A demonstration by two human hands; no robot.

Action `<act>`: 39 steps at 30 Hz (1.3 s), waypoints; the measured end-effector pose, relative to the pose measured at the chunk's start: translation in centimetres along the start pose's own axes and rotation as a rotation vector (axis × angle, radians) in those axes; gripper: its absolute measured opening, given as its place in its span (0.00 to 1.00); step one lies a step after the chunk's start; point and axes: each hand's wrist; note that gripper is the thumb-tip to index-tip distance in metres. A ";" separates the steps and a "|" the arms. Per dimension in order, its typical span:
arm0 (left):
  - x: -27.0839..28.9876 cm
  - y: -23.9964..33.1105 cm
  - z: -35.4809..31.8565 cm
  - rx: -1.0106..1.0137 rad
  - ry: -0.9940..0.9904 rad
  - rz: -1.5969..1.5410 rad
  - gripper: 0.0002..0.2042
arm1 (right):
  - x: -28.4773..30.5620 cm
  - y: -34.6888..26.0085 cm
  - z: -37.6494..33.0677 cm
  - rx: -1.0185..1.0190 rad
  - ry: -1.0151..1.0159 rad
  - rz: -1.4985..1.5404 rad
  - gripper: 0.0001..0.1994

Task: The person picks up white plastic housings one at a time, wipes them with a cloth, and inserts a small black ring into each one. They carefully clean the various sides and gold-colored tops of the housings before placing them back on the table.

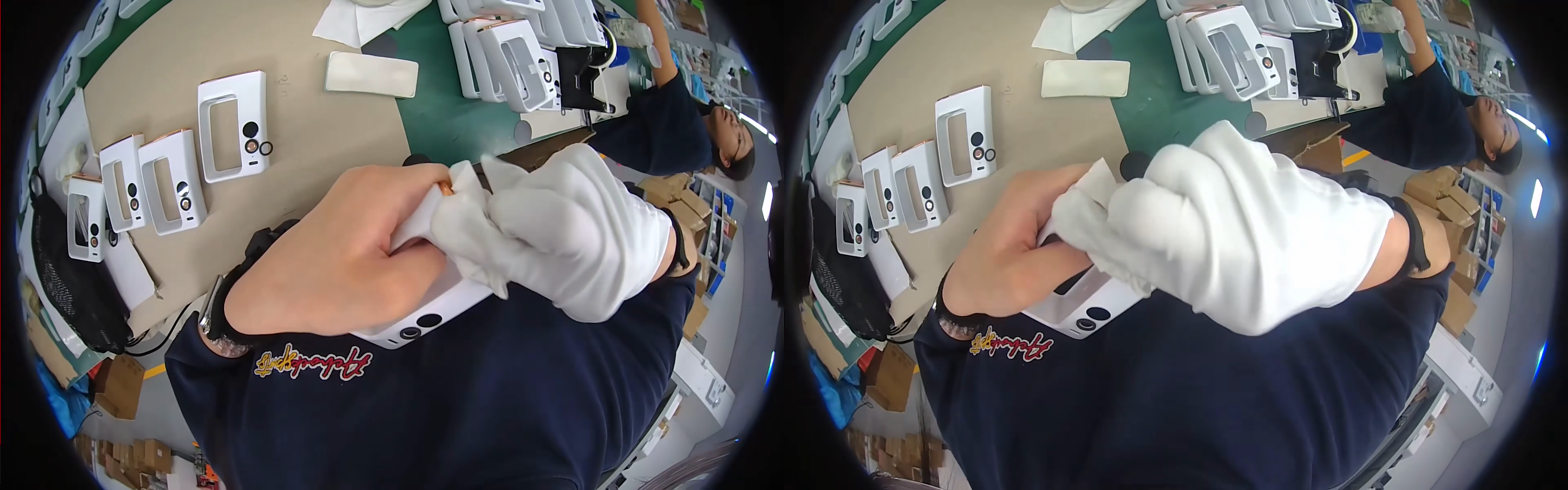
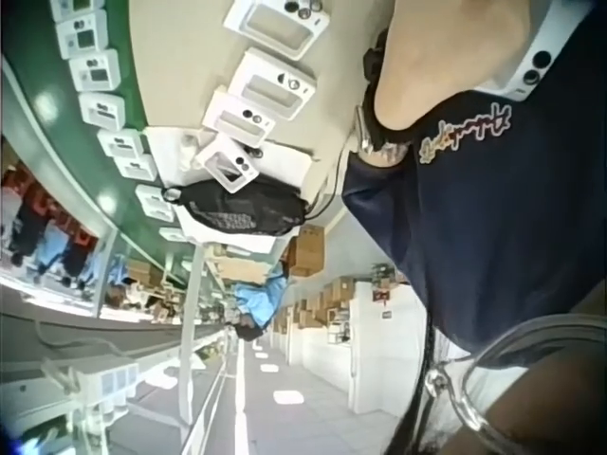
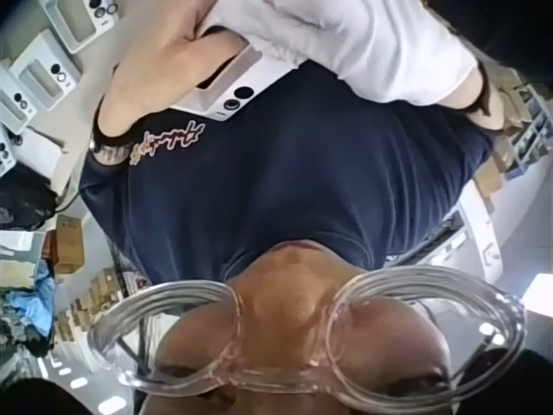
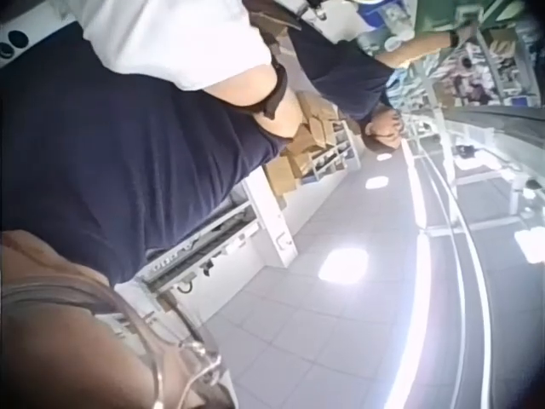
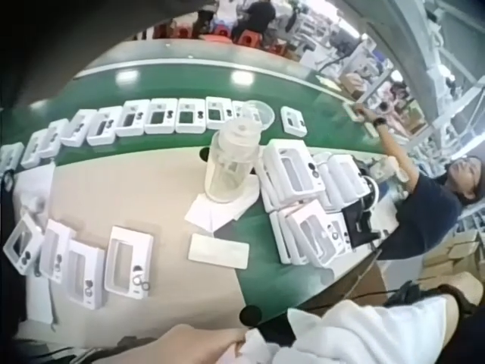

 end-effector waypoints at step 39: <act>1.7 0.4 4.8 -0.875 0.912 -0.350 0.18 | -2.0 1.4 12.6 -0.271 1.436 1.237 0.16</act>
Point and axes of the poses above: each hand's wrist, its own z-axis towards the middle knuckle, its own x-axis out of the back of the hand, y = z × x, and after that the axes turned 5 degrees about -x, right-handed
